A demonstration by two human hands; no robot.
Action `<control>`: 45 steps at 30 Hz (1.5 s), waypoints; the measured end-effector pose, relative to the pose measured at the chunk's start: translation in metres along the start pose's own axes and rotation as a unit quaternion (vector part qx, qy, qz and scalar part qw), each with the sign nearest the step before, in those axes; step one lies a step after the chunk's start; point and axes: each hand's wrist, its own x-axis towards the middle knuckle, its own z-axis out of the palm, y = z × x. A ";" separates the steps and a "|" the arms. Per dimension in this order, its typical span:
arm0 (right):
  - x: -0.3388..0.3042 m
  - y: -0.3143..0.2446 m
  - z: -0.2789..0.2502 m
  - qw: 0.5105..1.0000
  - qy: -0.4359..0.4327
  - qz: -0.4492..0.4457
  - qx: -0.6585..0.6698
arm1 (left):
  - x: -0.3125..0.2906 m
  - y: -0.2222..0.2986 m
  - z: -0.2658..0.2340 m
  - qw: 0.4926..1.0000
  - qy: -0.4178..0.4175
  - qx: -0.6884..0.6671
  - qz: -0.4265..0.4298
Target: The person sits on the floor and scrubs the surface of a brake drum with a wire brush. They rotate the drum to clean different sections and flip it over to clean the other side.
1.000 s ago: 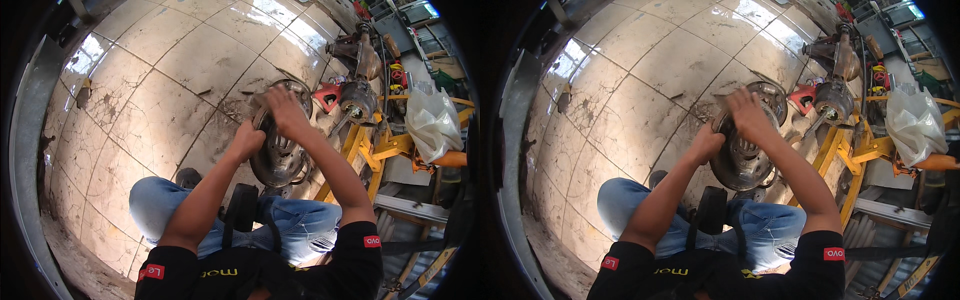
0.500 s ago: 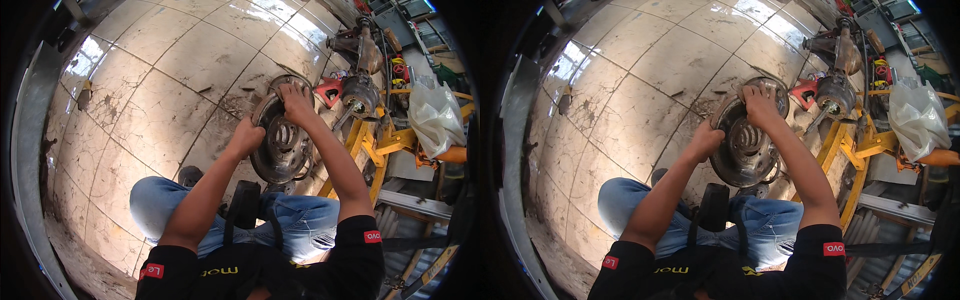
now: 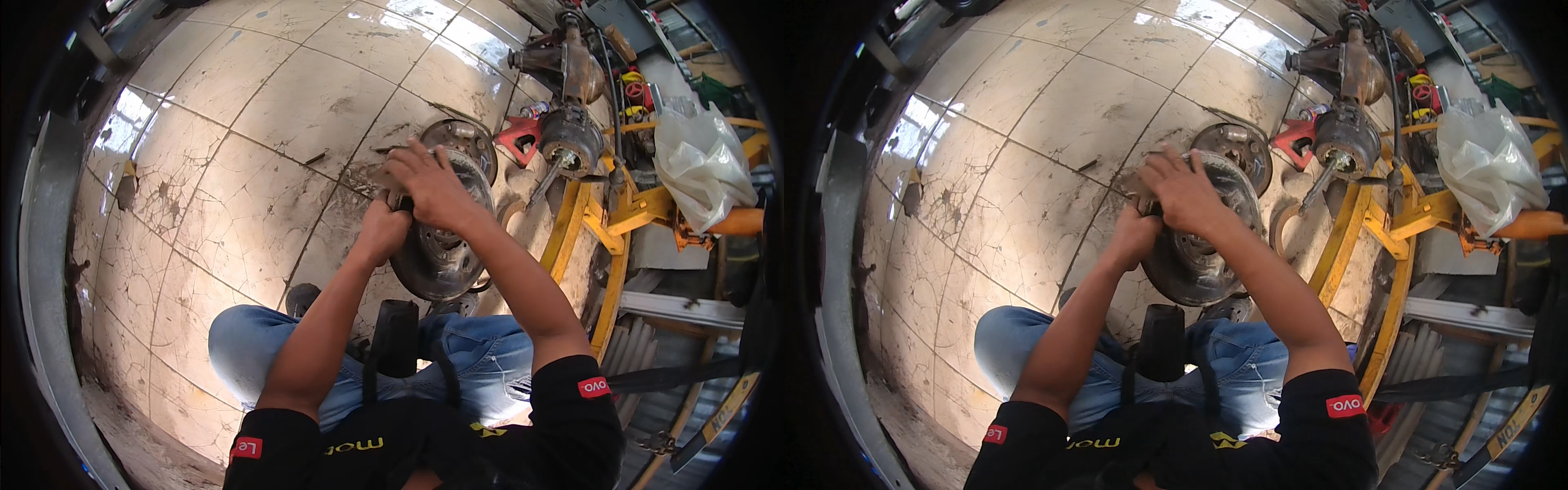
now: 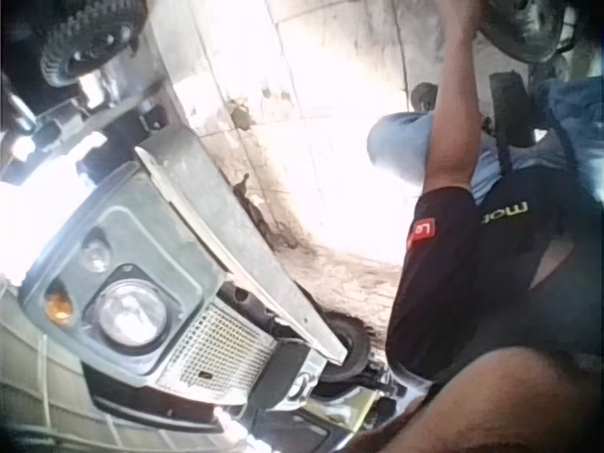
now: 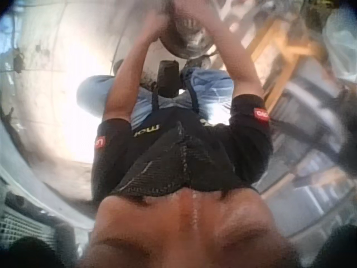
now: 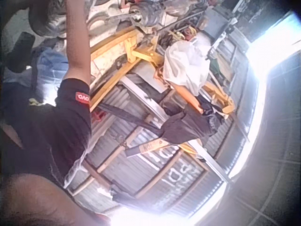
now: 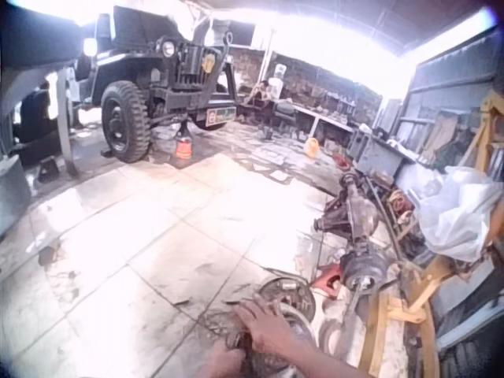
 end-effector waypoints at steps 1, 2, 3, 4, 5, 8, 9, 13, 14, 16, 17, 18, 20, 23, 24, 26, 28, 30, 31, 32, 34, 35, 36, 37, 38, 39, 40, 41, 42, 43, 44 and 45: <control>0.000 -0.002 0.000 1.000 0.000 -0.027 0.004 | 0.000 -0.005 -0.001 1.000 0.000 -0.011 -0.002; 0.001 -0.004 -0.001 0.998 0.001 -0.055 0.007 | -0.001 -0.007 -0.004 1.000 0.002 -0.023 -0.002; 0.004 0.011 0.003 1.000 0.020 0.014 0.000 | 0.000 -0.004 -0.002 1.000 0.005 -0.003 -0.011; -0.002 0.030 0.003 0.995 0.018 0.084 0.045 | -0.001 -0.002 -0.001 1.000 0.009 0.018 -0.020; -0.007 0.050 0.003 0.984 0.019 0.149 0.092 | -0.001 0.001 -0.002 0.999 0.018 0.039 -0.027; -0.023 0.135 0.044 0.947 -0.099 0.270 0.143 | -0.004 0.010 0.010 1.000 0.002 0.006 -0.030; -0.030 0.179 0.074 0.961 -0.108 0.232 0.101 | -0.003 0.016 0.017 0.999 -0.019 0.007 -0.024; 0.003 0.082 0.023 0.971 0.009 0.150 0.185 | -0.006 0.012 -0.004 0.999 -0.035 0.002 -0.029; 0.012 0.048 -0.003 0.971 -0.041 0.124 0.199 | -0.004 0.011 -0.007 0.999 -0.040 -0.009 -0.028; 0.013 0.027 -0.003 0.985 -0.010 0.090 0.149 | -0.005 0.012 -0.006 0.999 -0.018 0.022 -0.021; 0.010 0.027 -0.008 0.986 -0.016 0.097 0.136 | -0.006 0.012 -0.005 0.999 -0.009 0.031 -0.017; 0.008 0.028 -0.010 0.987 -0.022 0.103 0.124 | -0.006 0.009 -0.006 0.999 -0.009 0.028 -0.014; -0.006 0.065 0.002 0.962 -0.053 0.211 0.165 | -0.001 0.002 -0.007 1.000 -0.011 0.016 -0.005; -0.042 0.193 0.090 0.884 -0.183 0.379 0.206 | -0.010 0.024 0.024 0.999 -0.045 0.023 -0.020; -0.025 0.156 0.067 0.900 -0.146 0.351 0.211 | -0.007 0.020 0.010 0.999 -0.024 0.021 -0.014; -0.018 0.075 0.018 0.921 -0.069 0.316 0.218 | -0.005 0.007 -0.007 1.000 -0.002 0.016 -0.005; -0.011 0.034 0.012 0.969 0.076 0.199 0.123 | -0.007 0.006 -0.001 0.999 -0.014 0.022 -0.022; 0.003 0.006 -0.003 0.974 0.070 0.124 0.177 | -0.006 0.007 0.000 1.000 -0.014 0.015 -0.023; 0.001 0.006 -0.008 0.974 0.052 0.127 0.179 | -0.007 0.004 0.000 1.000 -0.011 0.000 -0.017; 0.000 0.009 -0.015 0.975 0.035 0.131 0.178 | -0.007 0.003 0.002 1.000 -0.010 -0.018 -0.010; -0.004 0.027 -0.012 0.962 0.047 0.158 0.217 | -0.010 0.001 0.004 1.000 -0.007 -0.020 0.003; -0.013 0.049 0.004 0.947 0.077 0.183 0.253 | -0.011 0.001 0.008 1.000 -0.009 -0.024 0.010; -0.023 0.065 0.011 0.928 0.107 0.203 0.292 | -0.009 -0.001 0.005 1.000 -0.015 -0.013 0.004; -0.032 0.075 0.007 0.904 0.097 0.269 0.319 | -0.005 -0.007 -0.002 1.000 -0.017 -0.004 -0.003; -0.045 0.085 0.005 0.873 0.085 0.333 0.345 | -0.002 -0.012 -0.009 1.000 -0.019 0.006 -0.010; -0.058 0.093 0.011 0.845 0.160 0.359 0.363 | -0.001 -0.017 -0.012 1.000 -0.018 0.004 -0.010; -0.072 0.102 0.019 0.811 0.233 0.382 0.377 | 0.001 -0.021 -0.015 1.000 -0.017 0.002 -0.010; -0.085 0.110 0.024 0.791 0.247 0.409 0.382 | 0.000 -0.023 -0.014 1.000 -0.017 -0.002 -0.011; -0.098 0.116 0.031 0.770 0.260 0.435 0.388 | -0.004 -0.021 -0.010 1.000 0.001 -0.019 -0.006; -0.110 0.120 0.037 0.748 0.272 0.460 0.394 | -0.010 -0.021 -0.003 0.999 0.019 -0.037 0.000; -0.121 0.127 0.047 0.741 0.270 0.470 0.396 | -0.016 -0.021 0.005 0.998 0.035 -0.053 0.007; -0.126 0.130 0.055 0.735 0.268 0.476 0.401 | -0.019 -0.032 0.007 0.995 0.064 -0.074 0.034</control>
